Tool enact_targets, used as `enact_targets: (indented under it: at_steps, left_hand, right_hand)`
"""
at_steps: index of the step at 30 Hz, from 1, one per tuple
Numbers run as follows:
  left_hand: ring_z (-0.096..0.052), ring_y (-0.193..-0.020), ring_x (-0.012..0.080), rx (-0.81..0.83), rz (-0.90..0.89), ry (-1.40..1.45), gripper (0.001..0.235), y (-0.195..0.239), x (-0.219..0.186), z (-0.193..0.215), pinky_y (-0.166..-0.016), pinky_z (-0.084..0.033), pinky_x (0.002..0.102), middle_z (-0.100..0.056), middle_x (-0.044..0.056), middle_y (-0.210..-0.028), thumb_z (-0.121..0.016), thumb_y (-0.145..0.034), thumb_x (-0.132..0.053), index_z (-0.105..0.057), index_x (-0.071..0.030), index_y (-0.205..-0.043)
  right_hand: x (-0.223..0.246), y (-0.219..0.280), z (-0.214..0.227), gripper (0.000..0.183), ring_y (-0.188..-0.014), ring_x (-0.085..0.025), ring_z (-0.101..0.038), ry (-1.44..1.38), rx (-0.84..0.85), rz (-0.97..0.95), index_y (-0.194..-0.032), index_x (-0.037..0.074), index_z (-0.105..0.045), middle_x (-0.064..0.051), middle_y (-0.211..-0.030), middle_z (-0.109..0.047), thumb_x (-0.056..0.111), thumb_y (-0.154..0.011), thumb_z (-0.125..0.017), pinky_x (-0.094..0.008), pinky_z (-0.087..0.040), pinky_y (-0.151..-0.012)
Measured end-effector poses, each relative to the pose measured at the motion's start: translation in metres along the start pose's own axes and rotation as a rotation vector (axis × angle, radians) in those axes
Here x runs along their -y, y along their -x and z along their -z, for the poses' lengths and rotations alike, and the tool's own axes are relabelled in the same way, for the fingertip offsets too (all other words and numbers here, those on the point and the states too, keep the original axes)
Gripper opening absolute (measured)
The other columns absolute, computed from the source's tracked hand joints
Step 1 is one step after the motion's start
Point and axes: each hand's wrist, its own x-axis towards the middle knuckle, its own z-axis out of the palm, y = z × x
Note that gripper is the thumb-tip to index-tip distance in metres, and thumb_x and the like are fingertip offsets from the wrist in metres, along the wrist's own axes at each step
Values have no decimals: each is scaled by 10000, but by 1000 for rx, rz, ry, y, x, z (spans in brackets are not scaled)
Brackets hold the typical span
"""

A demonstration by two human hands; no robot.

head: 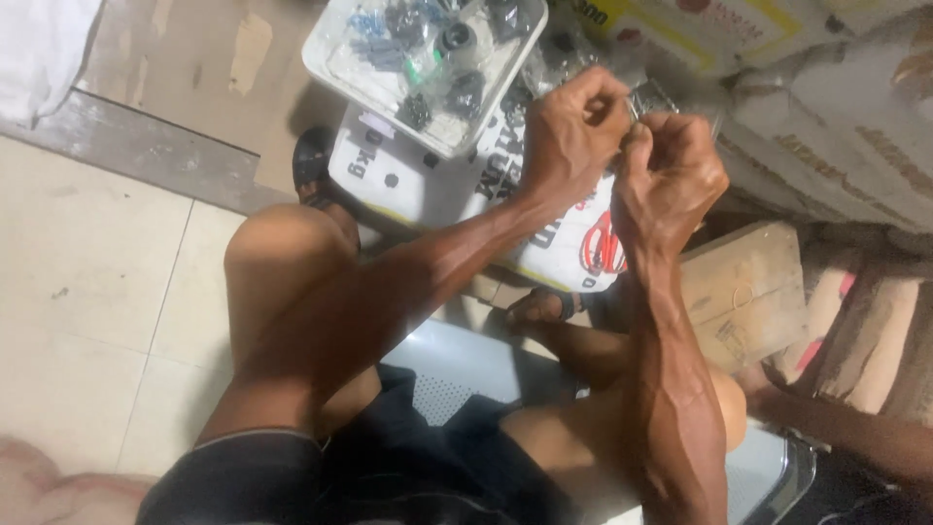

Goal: The person sits on a low stool and sorts small metal fasteners from a plastic container. They pick up individual items, examine them, and place them into a separate plastic bag. The task involves repetitive hand movements to separate and organize the hardware.

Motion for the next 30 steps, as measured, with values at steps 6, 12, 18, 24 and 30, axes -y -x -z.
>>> enact_targets:
  at_steps: [6, 12, 18, 24, 30]
  left_hand:
    - [-577, -573, 143, 84, -432, -486, 114, -20, 30, -16, -398, -484, 235, -604, 42, -756, -627, -945, 53, -613, -60, -939]
    - [-603, -532, 120, 231, -443, -543, 82, -4, 33, 1, -383, -504, 225, -650, 46, -733, -681, -952, 27, -635, -30, -987]
    - [-515, -532, 92, 110, -289, -260, 175, 8, 10, 10, -431, -443, 236, -589, -15, -656, -523, -958, 9, -628, -89, -859]
    - [-615, -592, 120, 157, -293, -259, 186, 7, 7, 11, -475, -556, 257, -666, 33, -724, -500, -956, 22, -650, -60, -883]
    - [-518, -554, 98, 218, -307, -296, 200, 17, 25, 2, -410, -459, 224, -585, 6, -697, -545, -906, 99, -623, -77, -849]
  right_hand:
    - [-6, -12, 3, 49, -679, -149, -619, -361, 112, -402, -1009, 10, -649, -97, -901, -671, -3, -1031, -607, -254, -571, -556]
    - [-6, -6, 3, 53, -656, -131, -598, -615, 121, -651, -961, 71, -649, -55, -835, -674, 26, -972, -624, -289, -549, -609]
    - [-6, 3, -17, 65, -849, -180, -555, -359, 111, -327, -954, 84, -540, -79, -938, -576, 129, -997, -521, -344, -530, -740]
    - [7, 4, -20, 50, -888, -169, -538, -528, 50, -407, -1019, 100, -492, -55, -975, -514, 84, -1005, -447, -322, -560, -762]
    - [-23, 11, -38, 231, -1059, -243, -578, -393, -6, -372, -1144, 71, -525, -127, -1128, -569, 180, -991, -390, -429, -563, -903]
